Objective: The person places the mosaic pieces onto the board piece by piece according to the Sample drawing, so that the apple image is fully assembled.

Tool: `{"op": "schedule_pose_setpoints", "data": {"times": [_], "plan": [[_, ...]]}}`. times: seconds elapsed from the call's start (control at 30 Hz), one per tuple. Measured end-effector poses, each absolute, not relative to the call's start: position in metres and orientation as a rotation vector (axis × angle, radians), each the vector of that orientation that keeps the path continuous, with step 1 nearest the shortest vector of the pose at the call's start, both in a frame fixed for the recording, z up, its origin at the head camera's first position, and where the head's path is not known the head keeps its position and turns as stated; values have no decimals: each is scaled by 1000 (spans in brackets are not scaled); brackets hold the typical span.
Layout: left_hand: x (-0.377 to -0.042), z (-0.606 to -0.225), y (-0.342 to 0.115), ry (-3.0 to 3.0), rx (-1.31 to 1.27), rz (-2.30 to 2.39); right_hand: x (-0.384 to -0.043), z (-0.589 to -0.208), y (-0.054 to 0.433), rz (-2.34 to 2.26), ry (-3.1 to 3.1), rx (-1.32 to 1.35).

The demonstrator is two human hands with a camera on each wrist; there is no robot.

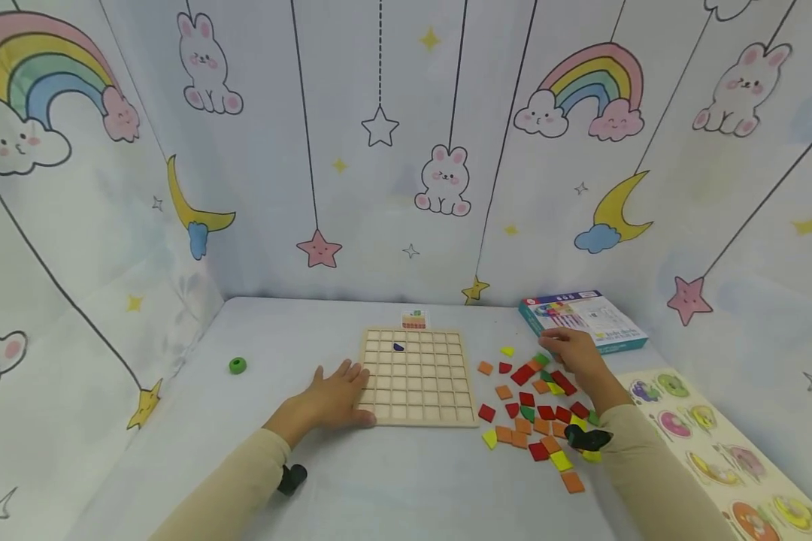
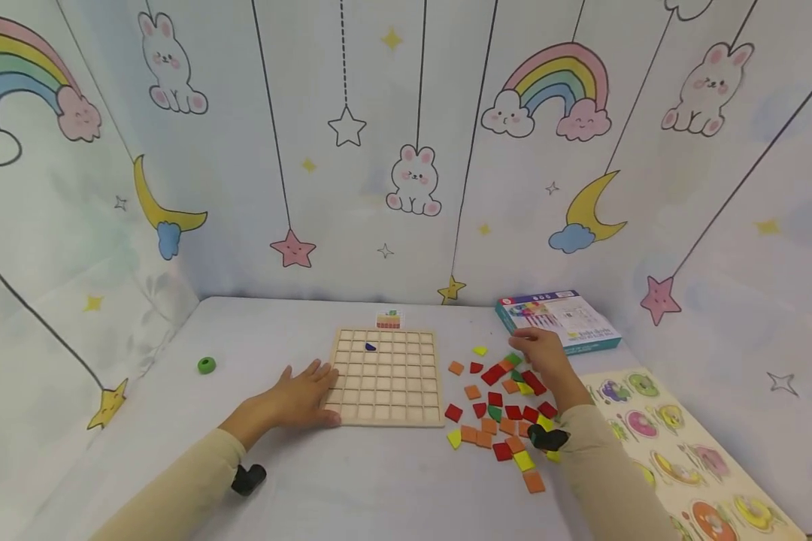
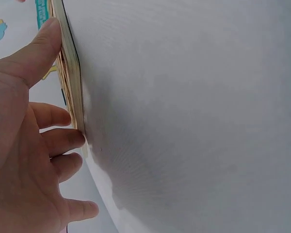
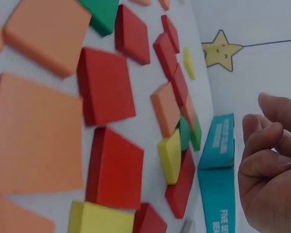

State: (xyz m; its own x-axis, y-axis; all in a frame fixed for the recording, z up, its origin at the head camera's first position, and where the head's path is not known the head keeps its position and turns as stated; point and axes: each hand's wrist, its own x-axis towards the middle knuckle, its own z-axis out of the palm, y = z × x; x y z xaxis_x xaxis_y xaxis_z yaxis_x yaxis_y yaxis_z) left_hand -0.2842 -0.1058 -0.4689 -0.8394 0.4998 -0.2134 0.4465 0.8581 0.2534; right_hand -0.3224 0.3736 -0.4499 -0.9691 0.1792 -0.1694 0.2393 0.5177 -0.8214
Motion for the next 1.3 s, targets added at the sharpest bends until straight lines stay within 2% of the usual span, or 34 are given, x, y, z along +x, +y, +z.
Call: {"op": "schedule_pose_setpoints", "data": {"times": [0.2,0.67,1.13,1.3], "plan": [[-284,-467,-106,2762,713,284,-322,-460,385,-1264,2714,421],[-286,-466,-105,2760,717,278,-311,-462,375,-984,2775,338],[-289,-466,-104,2755,710,276,-316,-464,375,-957,2822,288],[-285,-467,-105,2751,697,282,-314,-465,374,-1137,2738,324]]}}
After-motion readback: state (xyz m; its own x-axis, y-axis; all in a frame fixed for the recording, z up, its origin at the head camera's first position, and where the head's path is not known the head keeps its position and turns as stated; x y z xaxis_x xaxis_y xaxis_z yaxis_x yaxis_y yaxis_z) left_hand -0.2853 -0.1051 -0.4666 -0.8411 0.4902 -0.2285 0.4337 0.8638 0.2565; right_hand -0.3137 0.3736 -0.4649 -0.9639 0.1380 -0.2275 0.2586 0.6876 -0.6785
